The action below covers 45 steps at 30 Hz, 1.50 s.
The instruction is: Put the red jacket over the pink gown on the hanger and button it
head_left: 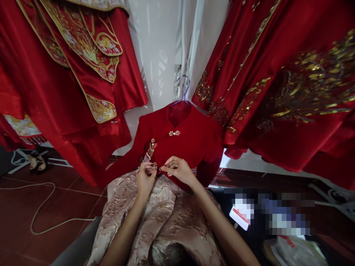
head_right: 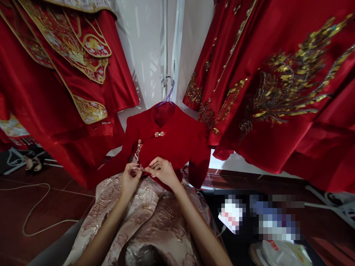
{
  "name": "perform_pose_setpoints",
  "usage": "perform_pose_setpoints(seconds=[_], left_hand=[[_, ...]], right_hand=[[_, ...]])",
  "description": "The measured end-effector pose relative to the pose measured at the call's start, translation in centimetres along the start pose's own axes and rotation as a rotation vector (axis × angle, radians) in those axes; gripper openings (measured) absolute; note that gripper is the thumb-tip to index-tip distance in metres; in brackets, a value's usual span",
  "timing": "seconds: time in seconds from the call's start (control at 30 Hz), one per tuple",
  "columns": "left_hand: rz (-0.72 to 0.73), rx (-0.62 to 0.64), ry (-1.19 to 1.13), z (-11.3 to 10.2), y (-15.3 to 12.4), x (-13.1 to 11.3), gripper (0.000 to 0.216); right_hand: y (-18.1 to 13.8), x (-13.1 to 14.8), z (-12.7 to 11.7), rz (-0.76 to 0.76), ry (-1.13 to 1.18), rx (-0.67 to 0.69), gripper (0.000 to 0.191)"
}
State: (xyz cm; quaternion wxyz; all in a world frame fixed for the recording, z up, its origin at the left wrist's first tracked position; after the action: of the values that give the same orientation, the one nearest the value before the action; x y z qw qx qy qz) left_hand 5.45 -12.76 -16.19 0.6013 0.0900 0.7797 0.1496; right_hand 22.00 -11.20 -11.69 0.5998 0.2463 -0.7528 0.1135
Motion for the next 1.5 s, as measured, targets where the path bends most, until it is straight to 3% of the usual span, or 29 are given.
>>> perform_pose_setpoints(seconds=[0.13, 0.23, 0.4, 0.57, 1.1, 1.5], left_hand=[[-0.021, 0.070, -0.080, 0.2, 0.2, -0.2, 0.014], [-0.105, 0.116, -0.239, 0.5, 0.3, 0.1, 0.017], [-0.149, 0.163, -0.377, 0.8, 0.1, -0.2, 0.023], [-0.108, 0.193, -0.334, 1.0, 0.1, 0.3, 0.030], [-0.071, 0.189, -0.226, 1.2, 0.1, 1.0, 0.023], [-0.026, 0.302, -0.168, 0.9, 1.0, 0.5, 0.015]], right_hand=[[-0.2, 1.0, 0.1, -0.094, -0.120, -0.016, 0.030], [-0.4, 1.9, 0.7, -0.167, -0.240, 0.059, 0.016], [-0.2, 1.0, 1.0, -0.128, -0.392, 0.058, 0.026], [0.3, -0.3, 1.0, -0.115, -0.393, 0.016, 0.035], [0.1, -0.6, 1.8, -0.099, -0.453, -0.087, 0.034], [0.1, -0.7, 2.1, -0.110, -0.497, -0.122, 0.030]])
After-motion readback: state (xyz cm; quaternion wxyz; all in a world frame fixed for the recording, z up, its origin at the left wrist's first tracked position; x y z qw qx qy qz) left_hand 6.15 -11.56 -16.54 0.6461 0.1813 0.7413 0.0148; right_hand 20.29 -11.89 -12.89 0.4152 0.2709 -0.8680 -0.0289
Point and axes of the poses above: each hand's wrist, its own y-axis towards the middle knuckle, its own z-axis out of the palm, x = y × z, the point moved 5 cm from there along y, towards the middle knuckle, and after that the axes turned 15 degrees about x, right-handed, at the moved point
